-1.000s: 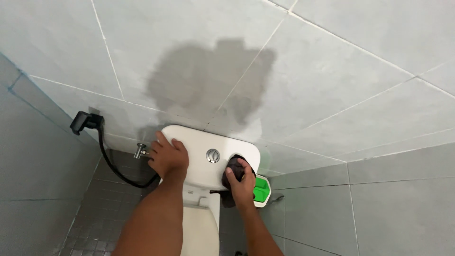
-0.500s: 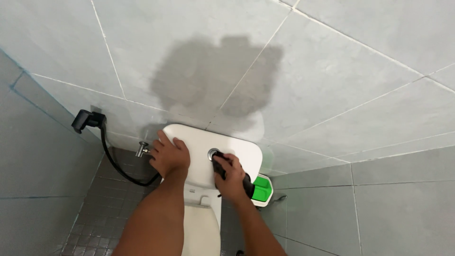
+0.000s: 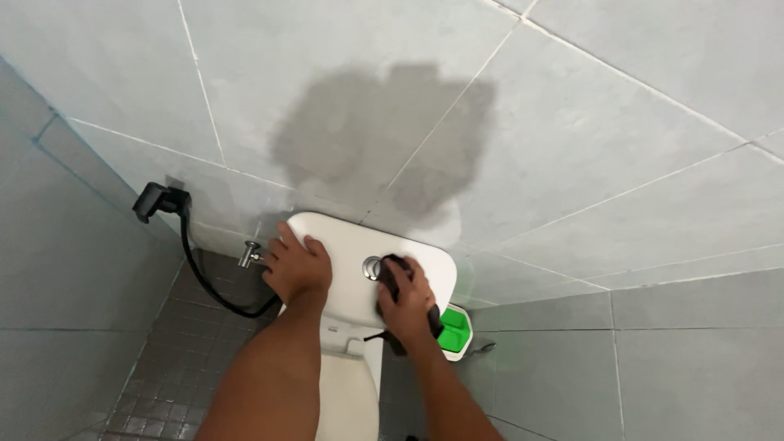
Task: The recorder cleans the exterior surfaces of a toilet using a cloth.
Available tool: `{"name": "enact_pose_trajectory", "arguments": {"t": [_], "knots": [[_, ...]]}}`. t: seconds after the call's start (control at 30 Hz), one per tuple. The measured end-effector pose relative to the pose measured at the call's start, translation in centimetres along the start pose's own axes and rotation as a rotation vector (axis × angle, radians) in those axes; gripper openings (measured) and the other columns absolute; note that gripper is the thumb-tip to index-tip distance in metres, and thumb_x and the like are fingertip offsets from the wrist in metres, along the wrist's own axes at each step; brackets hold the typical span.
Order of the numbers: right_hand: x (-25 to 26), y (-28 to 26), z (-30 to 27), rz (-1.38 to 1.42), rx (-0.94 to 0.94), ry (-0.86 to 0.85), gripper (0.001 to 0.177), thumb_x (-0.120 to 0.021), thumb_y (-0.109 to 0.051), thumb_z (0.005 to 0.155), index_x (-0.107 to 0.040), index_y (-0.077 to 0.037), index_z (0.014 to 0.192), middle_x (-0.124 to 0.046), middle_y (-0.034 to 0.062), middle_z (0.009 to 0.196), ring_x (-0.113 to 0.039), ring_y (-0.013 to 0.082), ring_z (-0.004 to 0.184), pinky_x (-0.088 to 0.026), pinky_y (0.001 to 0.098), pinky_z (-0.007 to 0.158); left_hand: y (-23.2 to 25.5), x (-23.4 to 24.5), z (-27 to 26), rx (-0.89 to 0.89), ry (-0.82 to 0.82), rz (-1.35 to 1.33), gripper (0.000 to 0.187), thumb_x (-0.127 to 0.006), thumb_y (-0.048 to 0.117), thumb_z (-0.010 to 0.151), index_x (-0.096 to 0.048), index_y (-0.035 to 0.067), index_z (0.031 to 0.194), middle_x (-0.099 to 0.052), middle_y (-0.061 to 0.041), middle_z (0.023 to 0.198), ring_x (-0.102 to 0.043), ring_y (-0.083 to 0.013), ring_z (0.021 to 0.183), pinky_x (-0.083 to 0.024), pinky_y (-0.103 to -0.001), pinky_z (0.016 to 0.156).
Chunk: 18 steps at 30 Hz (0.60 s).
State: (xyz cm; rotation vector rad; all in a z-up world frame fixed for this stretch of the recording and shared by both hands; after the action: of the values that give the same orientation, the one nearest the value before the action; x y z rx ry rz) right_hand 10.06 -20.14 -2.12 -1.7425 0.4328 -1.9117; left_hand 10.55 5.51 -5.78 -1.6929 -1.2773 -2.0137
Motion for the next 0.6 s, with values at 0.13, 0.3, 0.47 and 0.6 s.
{"name": "enact_pose_trajectory", "arguments": {"t": [0.13,0.3,0.47,0.6], "knots": [[1.7,2.2,-0.3,-0.127,-0.05,0.198,0.057,-0.073,-0.029,0.084,-0.062,-0.022,0.139,-0.039,0.0157,0.159,-0.042,0.0348,0.142,-0.017,0.053,0.114,0.0,-0.4,0.2,-0.029,0.049,0.01,0.064,-0.049,0.042,0.097,-0.035,0.01,0.151,-0.056,-0.019,0.127,-0.057,-0.0411,0.109,-0.045,-0.057,0.083],[3.6,2.9,-2.1,-0.207,-0.128,0.396,0.062,-0.067,-0.034,0.093,-0.052,-0.007,0.147,-0.037,0.0218,0.163,-0.04,0.0404,0.143,-0.019,0.0557,0.119,0.1,0.3,-0.1,-0.019,0.044,0.006,0.063,-0.05,0.042,0.097,-0.036,0.011,0.151,-0.057,-0.019,0.124,-0.057,-0.0402,0.107,-0.045,-0.055,0.081],[3.8,2.7,-2.0,-0.176,-0.082,0.498,0.066,-0.069,-0.031,0.091,-0.05,0.007,0.141,-0.045,0.026,0.153,-0.044,0.0437,0.139,-0.027,0.0545,0.117,0.2,0.6,0.1,-0.013,0.036,-0.015,0.063,-0.05,0.041,0.097,-0.037,0.012,0.151,-0.057,-0.017,0.123,-0.057,-0.0394,0.108,-0.045,-0.056,0.082],[3.3,4.4,-0.7,-0.137,-0.128,0.486,0.051,-0.071,-0.028,0.087,-0.059,0.004,0.125,-0.054,0.0243,0.144,-0.049,0.0426,0.131,-0.037,0.0495,0.112,0.1,-0.1,0.0,-0.012,0.034,-0.015,0.063,-0.05,0.04,0.097,-0.037,0.012,0.151,-0.057,-0.017,0.124,-0.057,-0.0395,0.108,-0.045,-0.056,0.082]]}}
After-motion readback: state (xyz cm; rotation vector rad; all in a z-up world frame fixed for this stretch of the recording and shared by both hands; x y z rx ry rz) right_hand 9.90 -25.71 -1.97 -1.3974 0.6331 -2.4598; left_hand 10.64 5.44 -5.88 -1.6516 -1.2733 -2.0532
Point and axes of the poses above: each hand's wrist, its own z-axis towards the middle knuckle, its own x-axis out of the back of the hand, y = z × x, the point moved 10 cm from there along z, towards the middle knuckle
